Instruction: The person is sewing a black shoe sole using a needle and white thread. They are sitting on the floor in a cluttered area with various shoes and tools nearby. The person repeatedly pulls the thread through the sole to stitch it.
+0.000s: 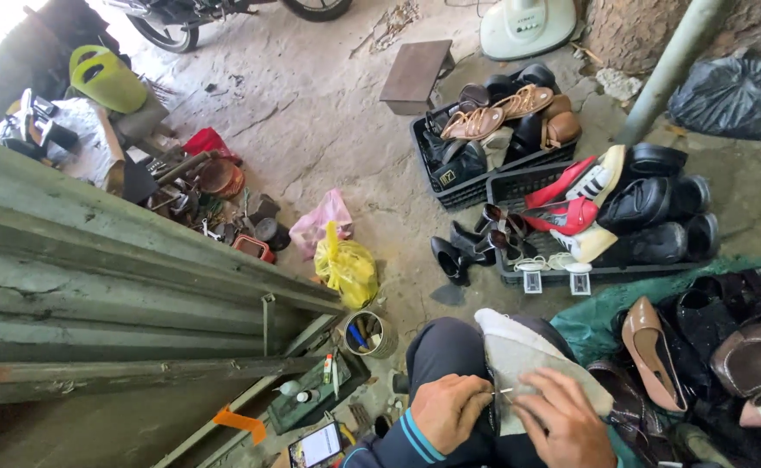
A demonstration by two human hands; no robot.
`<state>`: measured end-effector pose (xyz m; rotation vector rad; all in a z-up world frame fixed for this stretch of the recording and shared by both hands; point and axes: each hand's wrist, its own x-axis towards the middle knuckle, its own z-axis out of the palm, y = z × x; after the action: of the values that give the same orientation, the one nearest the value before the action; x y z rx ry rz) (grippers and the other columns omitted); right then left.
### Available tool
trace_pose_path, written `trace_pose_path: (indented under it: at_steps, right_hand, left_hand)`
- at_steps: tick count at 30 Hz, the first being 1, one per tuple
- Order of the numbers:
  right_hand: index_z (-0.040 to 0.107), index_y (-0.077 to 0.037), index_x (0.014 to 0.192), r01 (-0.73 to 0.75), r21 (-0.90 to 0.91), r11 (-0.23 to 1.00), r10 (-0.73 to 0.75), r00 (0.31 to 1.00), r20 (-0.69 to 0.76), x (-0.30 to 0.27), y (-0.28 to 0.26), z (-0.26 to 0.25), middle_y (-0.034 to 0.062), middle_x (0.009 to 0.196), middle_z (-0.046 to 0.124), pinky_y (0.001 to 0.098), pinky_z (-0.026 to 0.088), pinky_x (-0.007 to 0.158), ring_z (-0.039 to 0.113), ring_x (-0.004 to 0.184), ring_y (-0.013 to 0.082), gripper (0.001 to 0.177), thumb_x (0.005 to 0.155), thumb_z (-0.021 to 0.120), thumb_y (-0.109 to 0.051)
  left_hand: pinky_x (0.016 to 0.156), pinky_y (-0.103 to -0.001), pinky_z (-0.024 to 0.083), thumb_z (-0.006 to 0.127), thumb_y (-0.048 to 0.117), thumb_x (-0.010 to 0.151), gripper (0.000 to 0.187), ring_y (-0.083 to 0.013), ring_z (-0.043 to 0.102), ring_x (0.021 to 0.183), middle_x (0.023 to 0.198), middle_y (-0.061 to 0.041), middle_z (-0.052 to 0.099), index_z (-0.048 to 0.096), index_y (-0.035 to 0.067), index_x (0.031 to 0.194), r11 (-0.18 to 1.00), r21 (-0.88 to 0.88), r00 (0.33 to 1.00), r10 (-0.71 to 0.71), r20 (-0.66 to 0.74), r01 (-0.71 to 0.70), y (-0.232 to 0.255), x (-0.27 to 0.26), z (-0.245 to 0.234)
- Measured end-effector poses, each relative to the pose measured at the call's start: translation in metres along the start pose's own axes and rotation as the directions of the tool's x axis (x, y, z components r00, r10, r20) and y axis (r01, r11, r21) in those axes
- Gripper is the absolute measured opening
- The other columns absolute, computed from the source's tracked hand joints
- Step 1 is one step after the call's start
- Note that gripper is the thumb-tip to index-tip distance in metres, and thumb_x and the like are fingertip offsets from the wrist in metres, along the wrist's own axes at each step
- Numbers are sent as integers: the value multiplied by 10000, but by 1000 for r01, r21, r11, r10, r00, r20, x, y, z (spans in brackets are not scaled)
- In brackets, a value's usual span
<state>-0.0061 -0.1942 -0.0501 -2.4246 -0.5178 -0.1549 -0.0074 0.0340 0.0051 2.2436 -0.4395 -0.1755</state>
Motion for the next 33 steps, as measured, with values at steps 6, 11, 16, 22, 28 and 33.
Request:
trace_pose_path:
  at_steps: [6, 11, 16, 22, 28, 33]
  right_hand:
    - [879, -18, 825, -553, 702, 449, 317, 833, 453, 14, -32, -60, 66, 1196, 896, 326, 669, 709, 786, 932, 152, 328, 915, 617, -193]
    - [870, -88, 964, -592, 487, 641, 510, 804, 306, 15, -17, -28, 36, 876, 817, 282, 631, 819, 776, 826, 125, 159, 885, 749, -156]
    - [787, -305, 1213, -419, 181, 890, 348, 880, 323, 7, 11, 12, -118, 1230, 809, 349, 608, 995, 770, 1130, 114, 322, 923, 651, -342]
    - [789, -296, 1196, -443, 273, 854, 350, 877, 330, 7, 7, 2, -129, 1190, 843, 301, 599, 927, 800, 1081, 83, 319, 888, 703, -297]
    - [767, -311, 1230, -460, 227, 858, 380, 868, 321, 7, 2, -1, -140, 1202, 825, 338, 605, 906, 791, 1086, 97, 336, 910, 668, -323]
    - [744, -386, 1262, -251, 230, 940, 213, 961, 176, -2, -9, -4, -108, 1198, 825, 344, 640, 835, 819, 1029, 126, 395, 871, 722, -333]
  left_hand:
    - [635, -455, 512, 503, 303, 1096, 259, -310, 639, 740, 855, -73, 698, 682, 121, 1053, 999, -10, 999, -31, 7, 32, -1, -1, 0]
    - [706, -448, 539, 516, 303, 1092, 274, -320, 677, 811, 944, -84, 736, 704, 103, 1079, 1000, -11, 1000, 14, 4, -14, 3, 2, -2]
    - [718, -483, 547, 514, 308, 1097, 284, -345, 676, 839, 992, -99, 742, 707, 101, 1117, 1000, -3, 1000, 14, 16, -14, -6, -1, 2]
    - [754, -501, 562, 496, 362, 1099, 341, -348, 673, 884, 1059, -107, 733, 694, 92, 1167, 999, -24, 999, 25, 48, -24, -14, -1, 5]
    - [825, -526, 568, 481, 420, 1090, 408, -378, 680, 965, 1123, -133, 723, 677, 83, 1209, 999, -51, 996, 17, 88, -12, -21, -4, 8]
    - [571, -505, 507, 470, 532, 1065, 429, -342, 590, 689, 854, -97, 621, 577, 134, 1185, 997, 8, 991, -80, 107, 80, -24, -11, 7]
